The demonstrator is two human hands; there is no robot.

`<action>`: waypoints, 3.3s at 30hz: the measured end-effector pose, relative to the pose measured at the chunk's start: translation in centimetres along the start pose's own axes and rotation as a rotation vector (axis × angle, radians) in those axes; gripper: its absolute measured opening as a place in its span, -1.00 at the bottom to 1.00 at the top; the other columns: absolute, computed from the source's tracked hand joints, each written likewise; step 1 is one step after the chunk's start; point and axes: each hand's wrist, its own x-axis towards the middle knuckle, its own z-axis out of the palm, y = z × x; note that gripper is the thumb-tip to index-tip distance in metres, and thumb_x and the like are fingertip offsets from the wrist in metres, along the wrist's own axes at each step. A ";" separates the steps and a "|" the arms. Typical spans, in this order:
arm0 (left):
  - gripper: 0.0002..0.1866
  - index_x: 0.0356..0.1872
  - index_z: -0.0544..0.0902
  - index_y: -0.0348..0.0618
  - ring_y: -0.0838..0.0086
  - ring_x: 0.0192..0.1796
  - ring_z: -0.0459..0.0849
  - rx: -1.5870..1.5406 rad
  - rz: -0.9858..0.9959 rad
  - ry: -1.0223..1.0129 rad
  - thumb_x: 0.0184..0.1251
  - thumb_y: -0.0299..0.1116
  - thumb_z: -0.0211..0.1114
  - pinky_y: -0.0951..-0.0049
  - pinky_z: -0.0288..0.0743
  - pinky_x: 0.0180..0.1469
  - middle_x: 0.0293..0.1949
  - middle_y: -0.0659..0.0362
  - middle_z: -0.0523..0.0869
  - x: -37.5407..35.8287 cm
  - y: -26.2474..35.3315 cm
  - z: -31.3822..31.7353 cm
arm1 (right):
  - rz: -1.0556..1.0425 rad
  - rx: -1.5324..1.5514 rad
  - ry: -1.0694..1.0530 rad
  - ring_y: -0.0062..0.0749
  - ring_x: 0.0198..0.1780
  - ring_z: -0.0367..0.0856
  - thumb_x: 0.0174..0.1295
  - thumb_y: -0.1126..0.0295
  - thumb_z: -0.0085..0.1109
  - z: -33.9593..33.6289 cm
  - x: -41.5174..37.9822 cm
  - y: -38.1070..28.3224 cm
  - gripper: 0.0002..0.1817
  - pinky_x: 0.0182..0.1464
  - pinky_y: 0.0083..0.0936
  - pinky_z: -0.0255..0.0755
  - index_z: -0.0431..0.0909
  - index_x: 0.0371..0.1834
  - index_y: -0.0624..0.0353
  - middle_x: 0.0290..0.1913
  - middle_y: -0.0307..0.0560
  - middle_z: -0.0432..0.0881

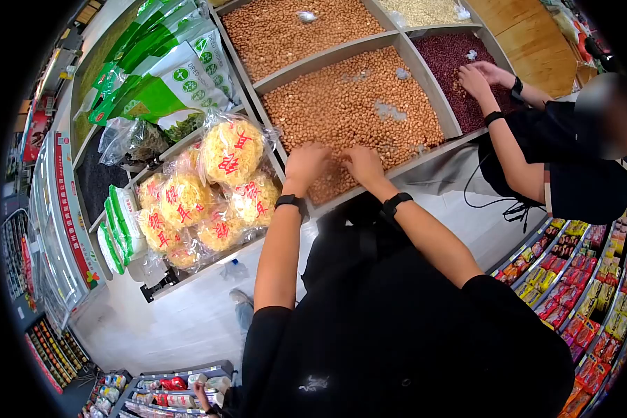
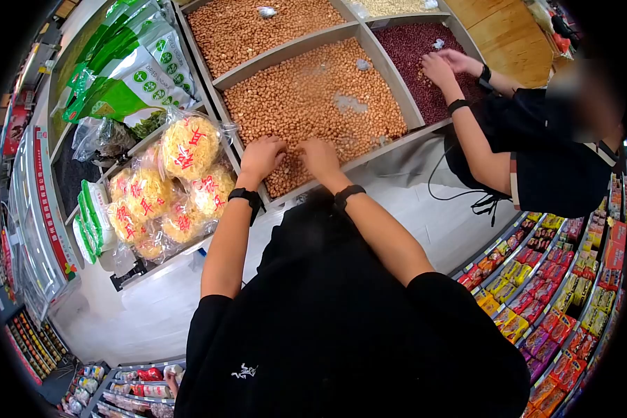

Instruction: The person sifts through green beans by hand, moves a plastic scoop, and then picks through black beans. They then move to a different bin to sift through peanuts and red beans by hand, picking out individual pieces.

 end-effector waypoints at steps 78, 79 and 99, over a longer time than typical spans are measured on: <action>-0.74 -0.30 0.67 -0.17 0.02 -0.16 0.71 -0.102 0.003 0.252 0.41 -0.16 0.25 0.05 0.60 -0.11 -0.29 -0.02 0.71 -0.5 0.0 2.0 | -0.159 -0.001 0.257 0.07 -0.10 0.63 0.16 0.36 0.25 5.1 0.3 2.4 -0.79 -0.07 -0.07 0.53 0.65 -0.14 0.14 -0.12 0.07 0.63; -0.73 -0.32 0.64 -0.18 0.00 -0.18 0.71 -0.114 -0.022 0.245 0.42 -0.17 0.24 0.04 0.59 -0.12 -0.31 -0.04 0.70 -0.8 -0.1 2.2 | -0.183 0.038 0.238 0.06 -0.12 0.62 0.15 0.34 0.26 5.9 0.8 2.7 -0.82 -0.07 -0.08 0.53 0.68 -0.21 0.12 -0.15 0.05 0.63; -0.80 -0.24 0.80 -0.13 0.07 -0.15 0.79 -0.203 0.065 0.310 0.28 -0.36 0.22 0.07 0.67 -0.08 -0.25 -0.06 0.80 -1.2 0.2 5.2 | -0.121 0.747 -0.047 -0.52 -0.18 0.69 0.41 0.41 0.28 1.3 0.0 -0.2 -0.76 -0.10 -0.51 0.57 0.73 -0.01 0.36 -0.19 -0.10 0.80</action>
